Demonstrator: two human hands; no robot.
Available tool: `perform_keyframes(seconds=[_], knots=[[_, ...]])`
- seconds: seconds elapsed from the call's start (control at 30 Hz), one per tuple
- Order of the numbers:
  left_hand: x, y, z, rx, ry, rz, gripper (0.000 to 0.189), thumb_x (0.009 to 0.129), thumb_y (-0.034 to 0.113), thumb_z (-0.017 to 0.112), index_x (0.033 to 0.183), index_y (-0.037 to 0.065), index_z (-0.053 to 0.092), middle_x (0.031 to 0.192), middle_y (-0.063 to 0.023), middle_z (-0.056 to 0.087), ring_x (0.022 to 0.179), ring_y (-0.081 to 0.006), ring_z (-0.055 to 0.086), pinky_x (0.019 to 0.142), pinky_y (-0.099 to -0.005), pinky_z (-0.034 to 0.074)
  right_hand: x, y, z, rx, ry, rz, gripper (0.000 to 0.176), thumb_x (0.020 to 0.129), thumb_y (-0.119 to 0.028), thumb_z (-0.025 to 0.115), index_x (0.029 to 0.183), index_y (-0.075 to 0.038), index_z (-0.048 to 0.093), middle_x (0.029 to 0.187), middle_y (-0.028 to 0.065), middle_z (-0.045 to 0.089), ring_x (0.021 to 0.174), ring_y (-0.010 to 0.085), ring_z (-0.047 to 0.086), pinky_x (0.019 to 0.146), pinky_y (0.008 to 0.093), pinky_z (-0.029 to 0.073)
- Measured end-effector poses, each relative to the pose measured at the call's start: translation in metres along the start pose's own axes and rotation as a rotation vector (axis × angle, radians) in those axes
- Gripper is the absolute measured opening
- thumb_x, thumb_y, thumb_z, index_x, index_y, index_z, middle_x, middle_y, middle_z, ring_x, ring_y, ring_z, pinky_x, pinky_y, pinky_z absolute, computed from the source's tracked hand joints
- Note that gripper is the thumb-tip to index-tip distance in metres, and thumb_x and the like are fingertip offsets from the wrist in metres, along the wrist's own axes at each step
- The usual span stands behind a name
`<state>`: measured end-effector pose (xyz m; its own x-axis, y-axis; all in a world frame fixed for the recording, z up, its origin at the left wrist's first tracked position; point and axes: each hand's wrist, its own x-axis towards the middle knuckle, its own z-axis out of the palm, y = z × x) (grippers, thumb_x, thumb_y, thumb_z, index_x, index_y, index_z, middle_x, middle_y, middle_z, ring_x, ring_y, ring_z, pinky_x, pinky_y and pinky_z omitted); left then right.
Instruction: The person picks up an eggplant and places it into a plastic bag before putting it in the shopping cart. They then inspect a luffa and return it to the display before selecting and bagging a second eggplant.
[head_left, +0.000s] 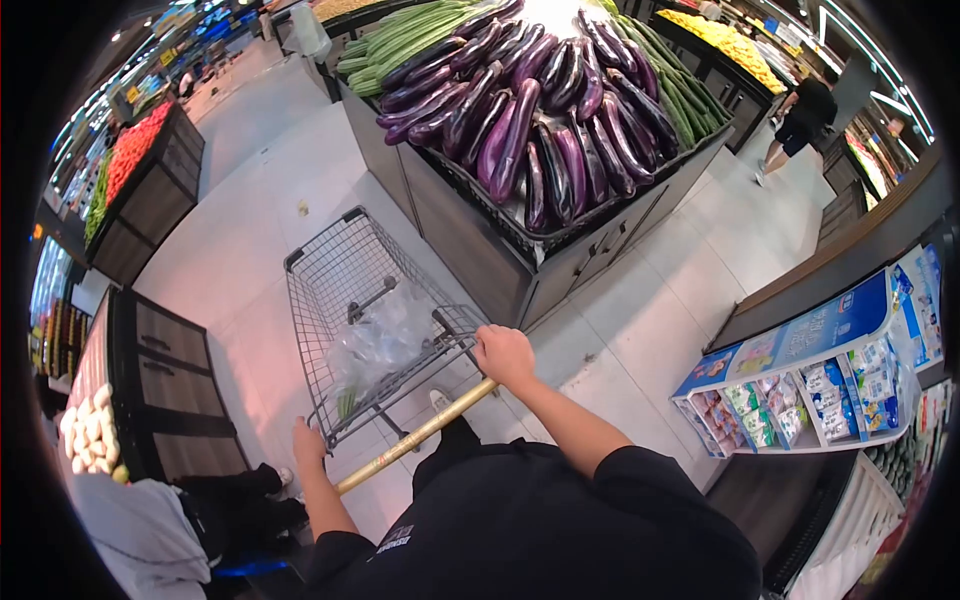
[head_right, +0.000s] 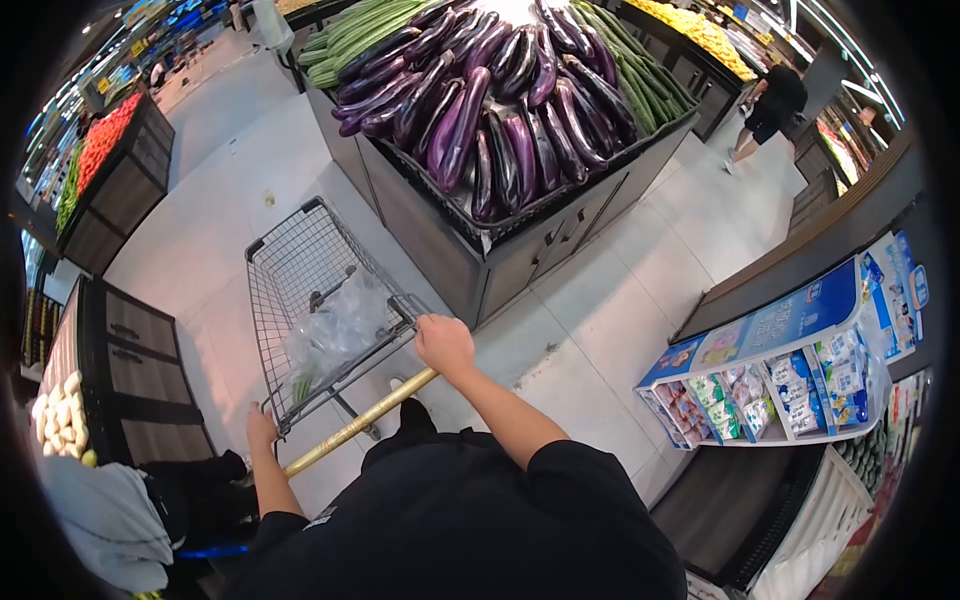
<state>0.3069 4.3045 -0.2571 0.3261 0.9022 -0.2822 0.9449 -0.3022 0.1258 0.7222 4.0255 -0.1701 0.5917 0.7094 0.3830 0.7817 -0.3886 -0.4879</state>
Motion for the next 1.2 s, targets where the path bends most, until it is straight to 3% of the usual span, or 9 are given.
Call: perform_keyframes(seconds=[0.07, 0.13, 0.23, 0.47, 0.53, 0.8, 0.93, 1.07, 1.2], knots=[[0.021, 0.058, -0.044, -0.152, 0.505, 0.146, 0.028, 0.099, 0.012, 0.052, 0.123, -0.001, 0.053, 0.104, -0.0224, 0.067, 0.101, -0.0391, 0.065, 0.088, -0.0478, 0.05, 0.031, -0.001, 0.013, -0.036, -0.021, 0.01, 0.006, 0.079, -0.015, 0.065, 0.079, -0.009, 0.064, 0.073, 0.0082, 0.063, 0.072, 0.0296, 0.065, 0.066, 0.0443, 0.05], [0.052, 0.14, -0.099, -0.797, 0.452, 0.346, 0.028, 0.098, 0.012, 0.056, 0.122, -0.001, 0.057, 0.102, -0.0149, 0.066, 0.093, -0.0282, 0.065, 0.087, -0.0392, 0.051, 0.059, 0.0, 0.026, -0.071, -0.053, 0.029, 0.006, 0.079, -0.016, 0.065, 0.079, -0.009, 0.064, 0.072, 0.0079, 0.062, 0.073, 0.0291, 0.065, 0.066, 0.0434, 0.05], [0.026, 0.288, -0.211, -1.37, -0.182, 0.611, 0.022, 0.1, 0.014, 0.055, 0.116, 0.0, 0.06, 0.091, -0.0068, 0.064, 0.085, -0.0161, 0.062, 0.083, -0.0319, 0.05, 0.101, -0.001, 0.05, -0.13, -0.088, 0.038, 0.006, 0.078, -0.016, 0.065, 0.08, -0.01, 0.065, 0.073, 0.0073, 0.062, 0.075, 0.0274, 0.065, 0.068, 0.041, 0.049], [-0.068, 0.417, -0.339, -1.57, -1.641, 2.012, 0.037, 0.1, 0.034, 0.059, 0.093, -0.002, 0.063, 0.085, -0.0123, 0.061, 0.077, -0.0309, 0.062, 0.067, -0.0415, 0.048, 0.131, -0.025, 0.089, -0.066, -0.07, -0.001, 0.005, 0.076, -0.016, 0.063, 0.08, -0.012, 0.065, 0.072, 0.0037, 0.063, 0.073, 0.0236, 0.063, 0.071, 0.0395, 0.046], [-0.076, 0.42, -0.356, -1.88, -1.862, 1.871, 0.034, 0.09, 0.034, 0.073, 0.084, 0.002, 0.061, 0.071, -0.0079, 0.055, 0.061, -0.0243, 0.055, 0.055, -0.0337, 0.042, 0.162, -0.027, 0.104, -0.125, -0.163, -0.038, 0.004, 0.077, -0.017, 0.062, 0.077, -0.013, 0.064, 0.072, 0.0028, 0.064, 0.073, 0.0222, 0.063, 0.07, 0.0386, 0.045], [-0.007, 0.476, -0.379, -1.528, -2.276, 1.855, 0.037, 0.086, 0.034, 0.077, 0.077, 0.003, 0.058, 0.066, -0.0071, 0.052, 0.057, -0.0243, 0.052, 0.053, -0.0327, 0.04, 0.239, -0.006, 0.143, -0.133, -0.246, -0.119, 0.016, 0.08, -0.026, 0.061, 0.07, -0.014, 0.06, 0.062, 0.004, 0.063, 0.063, 0.0264, 0.064, 0.067, 0.0405, 0.044], [-0.026, 0.486, -0.361, -1.599, -2.113, 1.839, 0.031, 0.089, 0.029, 0.075, 0.079, 0.004, 0.06, 0.067, -0.0072, 0.053, 0.058, -0.0235, 0.053, 0.053, -0.0324, 0.04, 0.241, 0.001, 0.142, -0.133, -0.334, -0.114, 0.02, 0.082, -0.03, 0.059, 0.072, -0.014, 0.062, 0.062, 0.0057, 0.064, 0.064, 0.028, 0.065, 0.069, 0.0425, 0.044], [0.032, 0.511, -0.339, -1.308, -1.265, 2.073, 0.028, 0.092, 0.033, 0.07, 0.086, 0.006, 0.064, 0.082, -0.0067, 0.061, 0.073, -0.027, 0.063, 0.064, -0.0376, 0.048, 0.266, -0.001, 0.133, -0.078, -0.383, -0.214, 0.021, 0.084, -0.033, 0.062, 0.072, -0.015, 0.062, 0.067, 0.0039, 0.063, 0.069, 0.0273, 0.064, 0.07, 0.0416, 0.045], [0.156, 0.509, -0.255, -0.819, -0.29, 1.588, 0.011, 0.088, 0.011, 0.066, 0.092, 0.002, 0.068, 0.09, -0.0128, 0.069, 0.082, -0.0288, 0.066, 0.071, -0.037, 0.051, 0.302, 0.036, 0.141, 0.271, -0.344, -0.357, 0.022, 0.077, -0.038, 0.069, 0.075, -0.017, 0.064, 0.076, 0.0043, 0.064, 0.077, 0.026, 0.062, 0.075, 0.0412, 0.045]])
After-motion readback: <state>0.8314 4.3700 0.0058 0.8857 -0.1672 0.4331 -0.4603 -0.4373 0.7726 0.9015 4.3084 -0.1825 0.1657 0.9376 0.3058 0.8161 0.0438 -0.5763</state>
